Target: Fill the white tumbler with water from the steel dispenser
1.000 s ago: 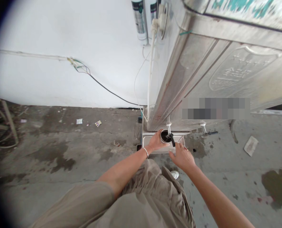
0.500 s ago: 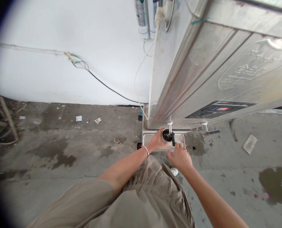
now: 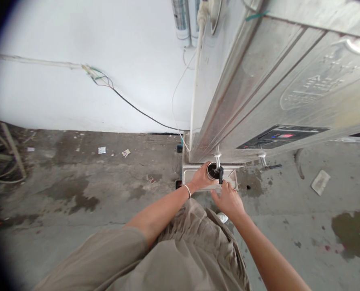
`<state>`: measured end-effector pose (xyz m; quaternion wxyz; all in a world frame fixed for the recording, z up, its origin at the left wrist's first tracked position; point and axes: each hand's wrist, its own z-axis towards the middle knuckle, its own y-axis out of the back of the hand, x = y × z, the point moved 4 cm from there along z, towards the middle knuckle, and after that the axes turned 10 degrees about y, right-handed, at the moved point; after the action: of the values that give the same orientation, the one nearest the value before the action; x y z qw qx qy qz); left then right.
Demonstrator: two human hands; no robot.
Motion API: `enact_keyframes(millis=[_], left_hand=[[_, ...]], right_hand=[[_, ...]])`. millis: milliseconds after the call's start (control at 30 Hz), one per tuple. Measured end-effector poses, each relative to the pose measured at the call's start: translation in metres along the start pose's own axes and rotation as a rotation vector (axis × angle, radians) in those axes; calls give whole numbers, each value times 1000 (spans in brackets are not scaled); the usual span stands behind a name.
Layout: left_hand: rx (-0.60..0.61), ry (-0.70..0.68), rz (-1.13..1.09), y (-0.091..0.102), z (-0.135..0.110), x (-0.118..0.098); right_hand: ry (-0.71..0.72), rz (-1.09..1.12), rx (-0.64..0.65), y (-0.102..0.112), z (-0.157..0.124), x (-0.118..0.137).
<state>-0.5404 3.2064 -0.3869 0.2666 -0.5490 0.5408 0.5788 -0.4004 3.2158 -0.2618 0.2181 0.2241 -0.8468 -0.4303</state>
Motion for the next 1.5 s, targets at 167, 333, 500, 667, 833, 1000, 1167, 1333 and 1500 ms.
enact_keyframes(millis=[167,333,500,667,833,1000,1167,1333,1500], left_hand=[[2,-13,-9,-1,-3,-2],[5,21,-3,-6,-6,-2],[-3,12,-5,-11,-11,-3],[-12,29,-37,-13,-15,-5],[-14,48,-52,-14,-17,-9],[0,62,-42,-14,-20,-13],[0,74,-54,-10,-24,-20],[-9,47,-33,-6,-27,-25],[17,50,3,-6,-26,-24]], right_hand=[[39,-20,-89,1,-12,-1],[176,-215,-146,0,-23,0],[268,-392,-111,3,-22,-20],[378,-446,-84,10,-18,-43],[433,-495,-80,11,-15,-59],[472,-538,-87,13,-11,-78],[531,-561,-79,23,-5,-96],[575,-596,-67,33,1,-106],[596,-633,-49,41,5,-111]])
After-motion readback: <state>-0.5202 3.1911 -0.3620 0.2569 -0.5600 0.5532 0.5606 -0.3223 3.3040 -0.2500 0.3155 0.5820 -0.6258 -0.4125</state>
